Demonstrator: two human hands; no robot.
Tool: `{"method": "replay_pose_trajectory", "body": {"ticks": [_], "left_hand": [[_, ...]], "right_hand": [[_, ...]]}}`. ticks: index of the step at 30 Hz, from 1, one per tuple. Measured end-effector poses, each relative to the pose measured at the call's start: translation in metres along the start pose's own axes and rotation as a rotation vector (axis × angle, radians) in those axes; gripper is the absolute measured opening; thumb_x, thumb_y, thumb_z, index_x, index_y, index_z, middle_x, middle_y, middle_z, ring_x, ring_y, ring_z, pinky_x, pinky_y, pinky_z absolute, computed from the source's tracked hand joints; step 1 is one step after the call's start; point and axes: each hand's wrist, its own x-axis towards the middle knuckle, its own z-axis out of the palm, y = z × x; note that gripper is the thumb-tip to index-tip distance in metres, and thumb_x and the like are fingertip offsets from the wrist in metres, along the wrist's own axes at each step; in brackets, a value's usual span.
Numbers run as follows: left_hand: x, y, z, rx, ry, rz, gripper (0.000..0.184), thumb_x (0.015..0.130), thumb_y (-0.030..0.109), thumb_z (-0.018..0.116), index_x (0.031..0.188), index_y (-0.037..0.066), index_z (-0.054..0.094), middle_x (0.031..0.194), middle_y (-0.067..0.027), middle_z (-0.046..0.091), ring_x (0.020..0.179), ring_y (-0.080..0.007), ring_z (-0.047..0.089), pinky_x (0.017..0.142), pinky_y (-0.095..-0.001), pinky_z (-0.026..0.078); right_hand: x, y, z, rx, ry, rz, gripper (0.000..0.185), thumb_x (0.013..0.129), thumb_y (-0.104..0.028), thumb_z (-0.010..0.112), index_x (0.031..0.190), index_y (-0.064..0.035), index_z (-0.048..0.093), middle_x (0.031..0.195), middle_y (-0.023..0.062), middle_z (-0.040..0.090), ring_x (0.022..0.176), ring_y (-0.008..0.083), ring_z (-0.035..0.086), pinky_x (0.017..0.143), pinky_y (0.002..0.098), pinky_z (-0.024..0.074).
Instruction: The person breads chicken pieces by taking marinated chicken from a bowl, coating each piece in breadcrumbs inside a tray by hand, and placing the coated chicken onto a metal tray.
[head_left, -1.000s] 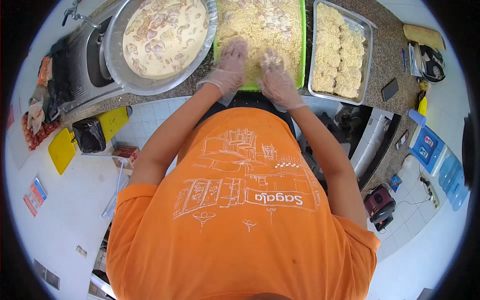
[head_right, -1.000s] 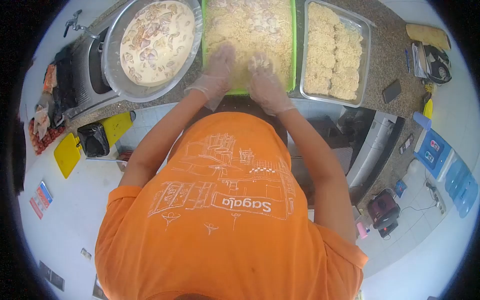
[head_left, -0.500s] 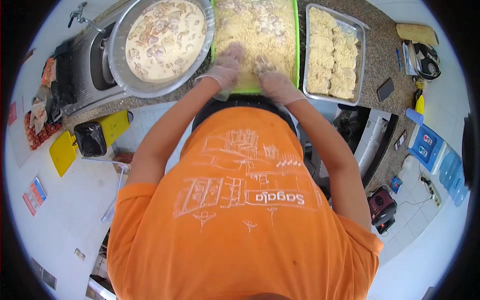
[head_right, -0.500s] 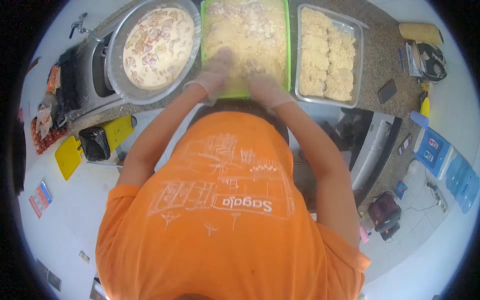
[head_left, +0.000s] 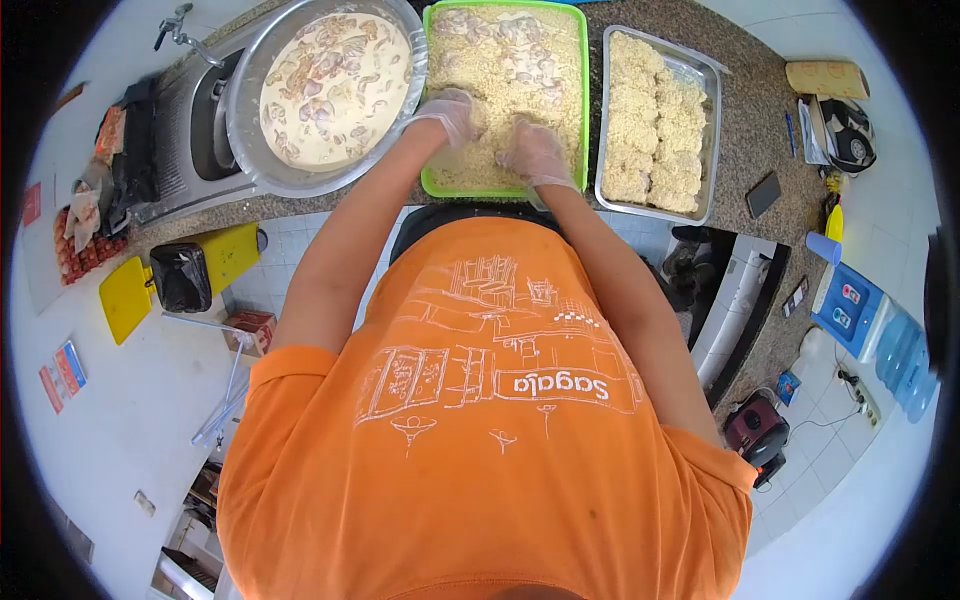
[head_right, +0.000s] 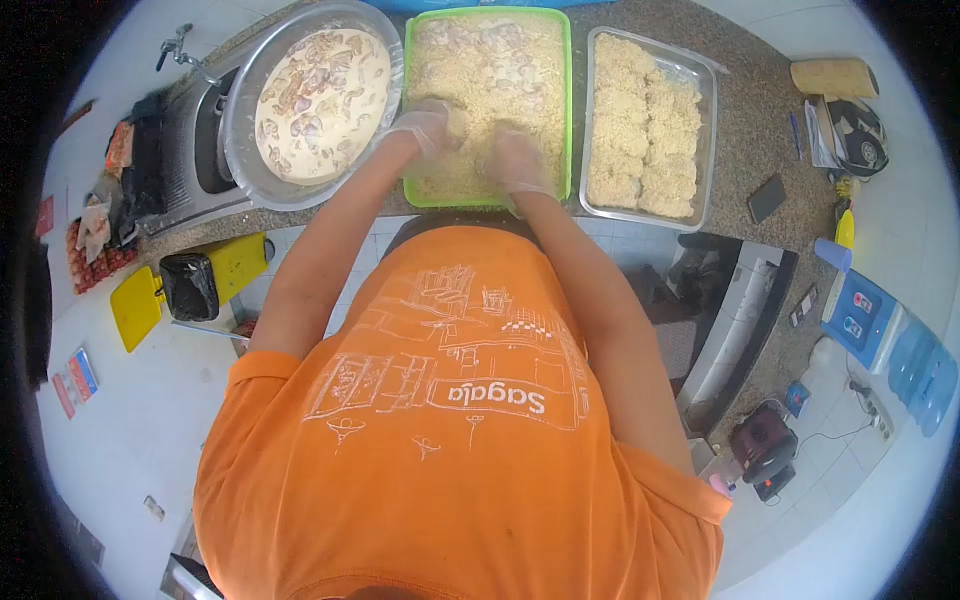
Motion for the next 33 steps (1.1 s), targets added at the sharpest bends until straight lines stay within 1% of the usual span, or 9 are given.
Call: {"method": "replay_pose_trajectory", "body": {"ticks": [4, 7, 10, 16, 19, 22, 27, 31, 33], "left_hand": [[0.019, -0.035, 0.043, -0.080, 0.097, 0.286, 0.055, 0.083, 0.027, 0.075, 0.130, 0.002, 0.060, 0.128, -0.0236, 0.061, 0.116, -0.0408, 0.061, 0.100, -0.0453, 0.050], [0.018, -0.040, 0.047, -0.057, 0.323, 0.447, 0.048, 0.086, 0.026, 0.071, 0.123, -0.003, 0.058, 0.123, -0.0244, 0.061, 0.111, -0.0397, 0.064, 0.095, -0.0467, 0.052], [-0.021, 0.002, -0.005, 0.023, 0.320, 0.084, 0.032, 0.091, 0.019, 0.064, 0.115, -0.002, 0.060, 0.116, -0.0263, 0.062, 0.104, -0.0373, 0.066, 0.088, -0.0464, 0.053], [-0.049, 0.026, 0.025, -0.089, 0.298, -0.052, 0.028, 0.093, 0.025, 0.055, 0.105, 0.001, 0.065, 0.108, -0.0268, 0.066, 0.095, -0.0388, 0.068, 0.081, -0.0490, 0.054], [-0.097, 0.040, 0.007, -0.312, 0.030, -0.121, 0.030, 0.093, 0.027, 0.054, 0.105, 0.002, 0.065, 0.111, -0.0268, 0.066, 0.105, -0.0445, 0.064, 0.094, -0.0515, 0.050], [-0.095, 0.051, 0.040, -0.420, 0.040, -0.306, 0.036, 0.093, 0.031, 0.051, 0.109, 0.002, 0.064, 0.113, -0.0281, 0.066, 0.109, -0.0464, 0.062, 0.097, -0.0529, 0.048], [-0.072, 0.052, 0.083, -0.564, 0.172, -0.115, 0.028, 0.088, 0.017, 0.061, 0.111, 0.001, 0.063, 0.114, -0.0265, 0.065, 0.106, -0.0463, 0.063, 0.092, -0.0512, 0.051], [-0.084, 0.053, 0.030, -0.843, 0.108, -0.009, 0.038, 0.088, 0.013, 0.066, 0.123, 0.001, 0.061, 0.120, -0.0268, 0.064, 0.109, -0.0455, 0.062, 0.093, -0.0474, 0.051], [-0.083, 0.045, 0.032, -0.930, 0.254, -0.034, 0.044, 0.088, 0.017, 0.068, 0.128, 0.001, 0.060, 0.122, -0.0274, 0.064, 0.111, -0.0435, 0.062, 0.095, -0.0453, 0.051]], "right_hand": [[0.011, 0.020, 0.004, 0.045, -0.069, -0.168, 0.060, 0.077, -0.035, 0.082, 0.121, 0.0006, 0.062, 0.116, 0.0263, 0.067, 0.113, 0.0411, 0.064, 0.098, 0.0464, 0.0508], [0.023, 0.037, -0.017, 0.054, -0.035, -0.213, 0.056, 0.080, -0.033, 0.080, 0.121, 0.0011, 0.060, 0.119, 0.0269, 0.066, 0.114, 0.0421, 0.062, 0.100, 0.0458, 0.0498], [-0.003, 0.010, -0.076, -0.036, 0.083, -0.272, 0.057, 0.085, -0.029, 0.076, 0.130, 0.0017, 0.057, 0.123, 0.0265, 0.065, 0.114, 0.0425, 0.061, 0.099, 0.0451, 0.0493], [-0.035, 0.008, -0.081, 0.170, -0.024, -0.243, 0.034, 0.085, -0.023, 0.075, 0.110, -0.0015, 0.066, 0.099, 0.0271, 0.067, 0.098, 0.0393, 0.067, 0.089, 0.0486, 0.0515], [-0.043, 0.038, -0.041, 0.034, -0.144, -0.187, 0.027, 0.084, -0.019, 0.074, 0.103, -0.0009, 0.066, 0.095, 0.0273, 0.067, 0.097, 0.0401, 0.067, 0.090, 0.0485, 0.0518], [-0.047, 0.034, 0.000, 0.013, -0.092, -0.205, 0.025, 0.082, -0.017, 0.072, 0.099, 0.0002, 0.065, 0.095, 0.0273, 0.067, 0.097, 0.0411, 0.067, 0.091, 0.0481, 0.0520], [-0.033, -0.021, 0.031, 0.304, 0.181, 0.041, 0.030, 0.077, -0.017, 0.075, 0.100, 0.0007, 0.066, 0.097, 0.0274, 0.069, 0.098, 0.0411, 0.067, 0.091, 0.0485, 0.0524], [-0.028, -0.005, 0.008, 0.518, 0.065, 0.107, 0.039, 0.078, -0.016, 0.074, 0.113, 0.0006, 0.069, 0.107, 0.0277, 0.070, 0.105, 0.0391, 0.068, 0.092, 0.0451, 0.0529], [-0.028, -0.003, -0.014, 0.769, 0.021, 0.158, 0.042, 0.079, -0.016, 0.073, 0.118, 0.0001, 0.069, 0.112, 0.0273, 0.071, 0.105, 0.0379, 0.069, 0.092, 0.0428, 0.0535]]}}
